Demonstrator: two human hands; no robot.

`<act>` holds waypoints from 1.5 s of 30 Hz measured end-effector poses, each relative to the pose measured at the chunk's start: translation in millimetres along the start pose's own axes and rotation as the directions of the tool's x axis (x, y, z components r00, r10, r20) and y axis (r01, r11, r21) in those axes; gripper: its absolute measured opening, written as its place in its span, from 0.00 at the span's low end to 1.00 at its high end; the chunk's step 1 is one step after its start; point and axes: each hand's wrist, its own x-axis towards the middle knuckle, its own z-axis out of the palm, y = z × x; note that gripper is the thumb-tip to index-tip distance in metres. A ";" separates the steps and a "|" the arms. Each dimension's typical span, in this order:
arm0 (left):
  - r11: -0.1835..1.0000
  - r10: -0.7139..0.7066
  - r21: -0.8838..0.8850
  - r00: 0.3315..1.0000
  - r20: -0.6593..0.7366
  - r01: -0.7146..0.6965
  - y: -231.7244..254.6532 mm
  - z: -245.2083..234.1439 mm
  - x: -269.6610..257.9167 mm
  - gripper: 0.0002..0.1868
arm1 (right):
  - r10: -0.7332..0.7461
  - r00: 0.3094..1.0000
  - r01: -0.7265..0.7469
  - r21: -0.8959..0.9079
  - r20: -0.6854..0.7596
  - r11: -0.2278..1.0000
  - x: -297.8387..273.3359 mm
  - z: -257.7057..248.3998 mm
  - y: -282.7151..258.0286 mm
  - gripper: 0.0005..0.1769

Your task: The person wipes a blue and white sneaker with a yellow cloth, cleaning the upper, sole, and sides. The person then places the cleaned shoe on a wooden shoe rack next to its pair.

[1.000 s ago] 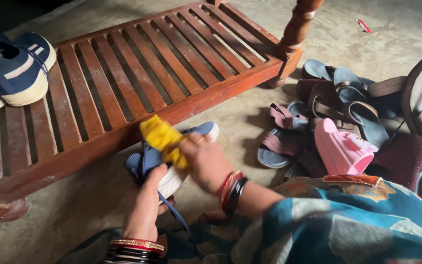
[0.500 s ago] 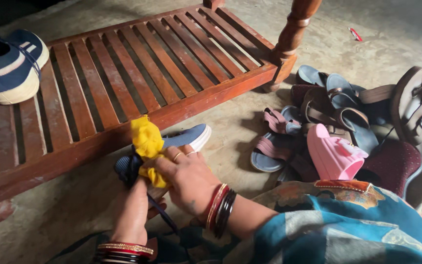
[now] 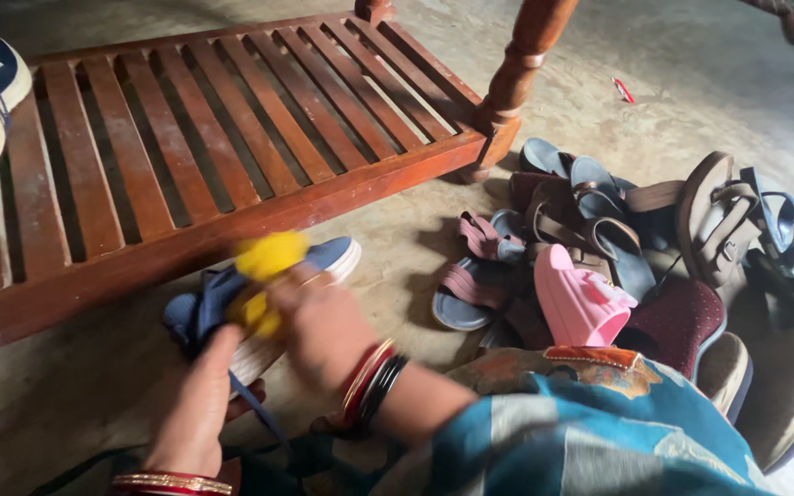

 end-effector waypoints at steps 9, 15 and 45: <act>0.999 0.017 0.039 1.000 -0.016 -0.017 13.4 2.1 -19.0 0.28 | 0.182 0.983 -0.181 -0.222 -0.016 0.958 11.3 9.8 73.6 0.27; 0.993 0.074 0.093 0.997 -0.024 -0.071 15.4 5.3 -23.7 0.29 | 0.360 0.928 -0.337 -0.197 0.092 0.921 4.9 4.9 44.3 0.32; 0.980 0.126 0.162 0.991 -0.044 -0.117 16.7 4.4 -24.5 0.33 | 0.087 0.996 -0.086 -0.106 0.008 0.991 20.6 -12.4 49.4 0.28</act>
